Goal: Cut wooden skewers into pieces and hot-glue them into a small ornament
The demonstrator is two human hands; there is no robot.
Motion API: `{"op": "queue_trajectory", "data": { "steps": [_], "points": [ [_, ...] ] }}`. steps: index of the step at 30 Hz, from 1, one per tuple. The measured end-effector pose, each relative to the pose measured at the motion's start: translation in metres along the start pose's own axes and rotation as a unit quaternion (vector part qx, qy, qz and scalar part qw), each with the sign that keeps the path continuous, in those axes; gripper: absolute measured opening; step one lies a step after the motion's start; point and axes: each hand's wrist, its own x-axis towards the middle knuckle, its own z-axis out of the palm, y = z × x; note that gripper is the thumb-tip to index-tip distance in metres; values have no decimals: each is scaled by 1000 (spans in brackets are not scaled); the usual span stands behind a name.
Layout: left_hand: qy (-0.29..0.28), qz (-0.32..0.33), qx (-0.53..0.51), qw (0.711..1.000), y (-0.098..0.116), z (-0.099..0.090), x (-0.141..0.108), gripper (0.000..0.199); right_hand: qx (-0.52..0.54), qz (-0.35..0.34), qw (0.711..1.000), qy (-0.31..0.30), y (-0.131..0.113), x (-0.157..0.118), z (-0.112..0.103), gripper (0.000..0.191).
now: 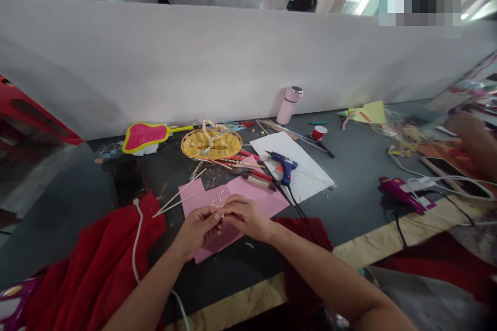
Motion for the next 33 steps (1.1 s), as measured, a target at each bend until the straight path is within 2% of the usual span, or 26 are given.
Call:
{"op": "queue_trajectory", "data": {
  "steps": [9, 18, 22, 27, 33],
  "points": [
    [7, 6, 12, 1000, 0, 2, -1, 17, -15, 10, 1000, -6, 0, -2, 1, 19],
    [18, 13, 15, 1000, 0, 2, -2, 16, 43, 9, 998, 39, 1, -2, 8, 16],
    [28, 14, -1, 1000, 0, 2, -1, 18, 38, 23, 999, 15, -4, 0, 3, 20],
    [23, 19, 8, 1000, 2, 0, 0, 17, 2, 0, 999, -35, -8, 1, -5, 33],
    [9, 12, 25, 1000, -1, -2, 1, 19, -5, -21, 1000, -7, -1, 0, -4, 21]
  ]
}}
